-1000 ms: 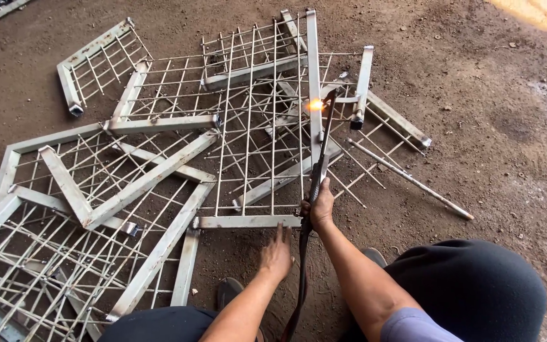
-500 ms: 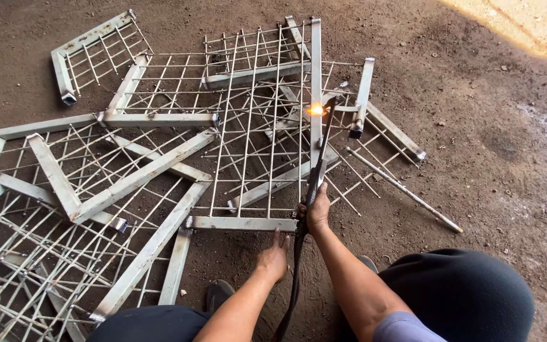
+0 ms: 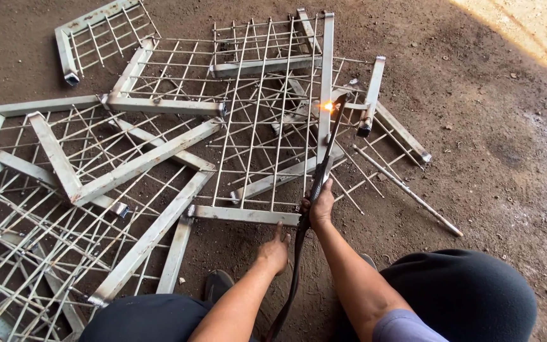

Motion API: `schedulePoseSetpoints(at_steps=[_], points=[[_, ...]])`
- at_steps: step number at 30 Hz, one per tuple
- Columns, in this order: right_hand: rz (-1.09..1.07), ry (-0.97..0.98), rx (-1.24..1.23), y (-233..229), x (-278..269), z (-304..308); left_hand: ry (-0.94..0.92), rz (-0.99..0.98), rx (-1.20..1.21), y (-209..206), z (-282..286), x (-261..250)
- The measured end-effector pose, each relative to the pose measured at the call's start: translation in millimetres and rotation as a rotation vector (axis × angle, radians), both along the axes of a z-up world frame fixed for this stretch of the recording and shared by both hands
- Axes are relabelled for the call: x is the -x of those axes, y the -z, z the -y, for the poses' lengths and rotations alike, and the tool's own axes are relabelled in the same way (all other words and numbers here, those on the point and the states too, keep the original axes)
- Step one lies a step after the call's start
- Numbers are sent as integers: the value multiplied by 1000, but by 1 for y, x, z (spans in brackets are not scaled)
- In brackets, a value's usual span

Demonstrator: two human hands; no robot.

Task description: The recorder is using a gas welding torch to join or cut components of metal grid frames on the ground.

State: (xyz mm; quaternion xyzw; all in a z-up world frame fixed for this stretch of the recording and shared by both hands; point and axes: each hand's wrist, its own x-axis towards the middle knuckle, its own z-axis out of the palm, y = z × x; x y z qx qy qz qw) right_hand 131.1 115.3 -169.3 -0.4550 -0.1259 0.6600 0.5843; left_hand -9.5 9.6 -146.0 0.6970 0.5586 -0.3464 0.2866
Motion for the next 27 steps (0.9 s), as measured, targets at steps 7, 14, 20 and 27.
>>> schedulePoseSetpoints(at_steps=[7,14,20,27], points=[[38,-19,17,5,-3,2,-30,22,5,-3,1,-3],[72,18,-3,1,0,0,11,1,3,-1,1,-2],[42,23,12,-7,2,0,-85,54,12,10,0,0],[53,35,5,-5,-1,-3,-127,61,23,-13,1,-2]])
